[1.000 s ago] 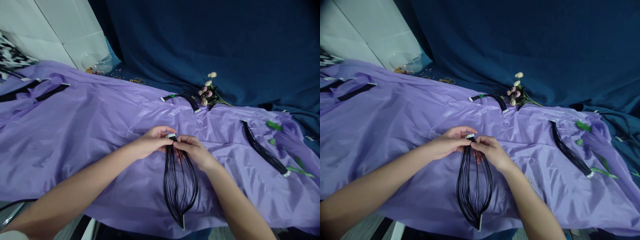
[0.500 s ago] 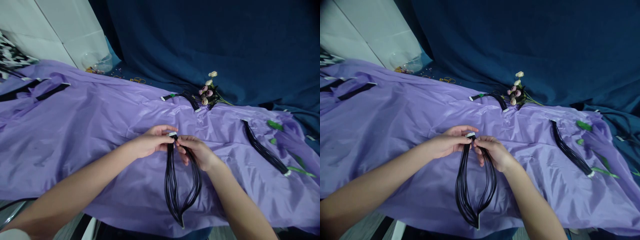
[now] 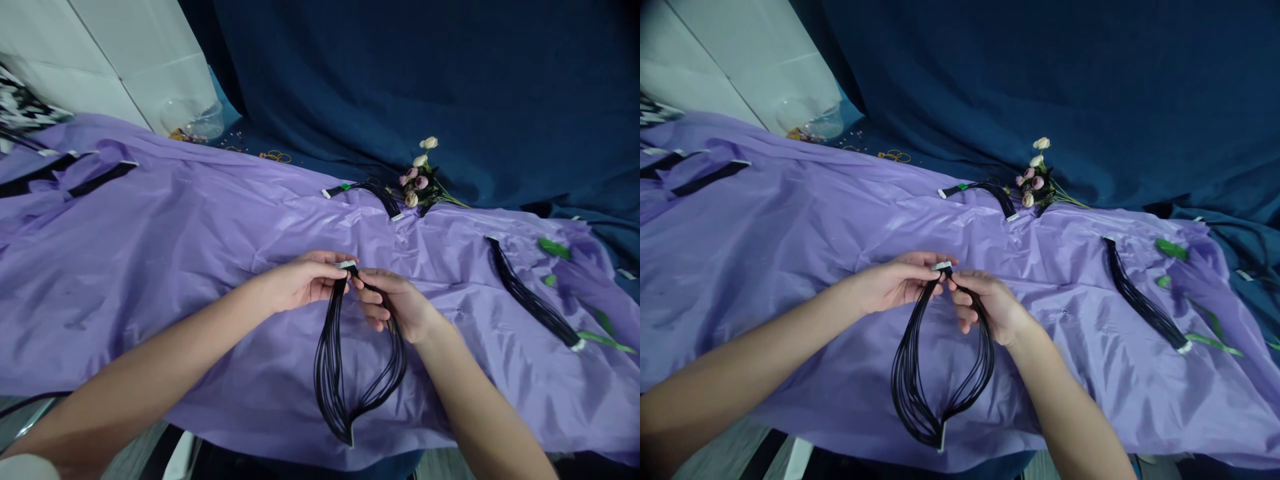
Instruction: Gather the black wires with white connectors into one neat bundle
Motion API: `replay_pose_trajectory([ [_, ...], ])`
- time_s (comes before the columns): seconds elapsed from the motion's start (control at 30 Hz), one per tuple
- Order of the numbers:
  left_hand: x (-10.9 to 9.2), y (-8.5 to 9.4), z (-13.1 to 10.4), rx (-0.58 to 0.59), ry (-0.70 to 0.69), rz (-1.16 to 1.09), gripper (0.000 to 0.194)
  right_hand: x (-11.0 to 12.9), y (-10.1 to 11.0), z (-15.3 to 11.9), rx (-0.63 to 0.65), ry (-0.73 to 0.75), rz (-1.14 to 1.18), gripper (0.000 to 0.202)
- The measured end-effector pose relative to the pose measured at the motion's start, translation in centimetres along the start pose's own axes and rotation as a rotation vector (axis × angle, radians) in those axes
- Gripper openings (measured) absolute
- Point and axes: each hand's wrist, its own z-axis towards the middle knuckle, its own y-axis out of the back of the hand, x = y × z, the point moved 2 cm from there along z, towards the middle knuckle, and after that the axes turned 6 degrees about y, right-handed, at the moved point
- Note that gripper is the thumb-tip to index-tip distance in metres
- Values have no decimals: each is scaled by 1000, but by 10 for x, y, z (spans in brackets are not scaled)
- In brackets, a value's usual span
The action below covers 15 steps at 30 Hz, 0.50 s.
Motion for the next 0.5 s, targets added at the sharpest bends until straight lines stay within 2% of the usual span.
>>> replay_pose_trajectory([
  [0.1,1,2,2,-12,1,0,28,-1,0,2,-75,120,-151,20],
  [0.23,0,3,3,-61,1,22,24,-2,1,3,-134,207,-290,23],
  [0.33,-1,3,3,-96,-5,25,24,-2,2,4,-128,240,-325,25],
  [0.5,-1,4,3,-83,-1,-1,29,-2,-1,3,-119,234,-350,30],
])
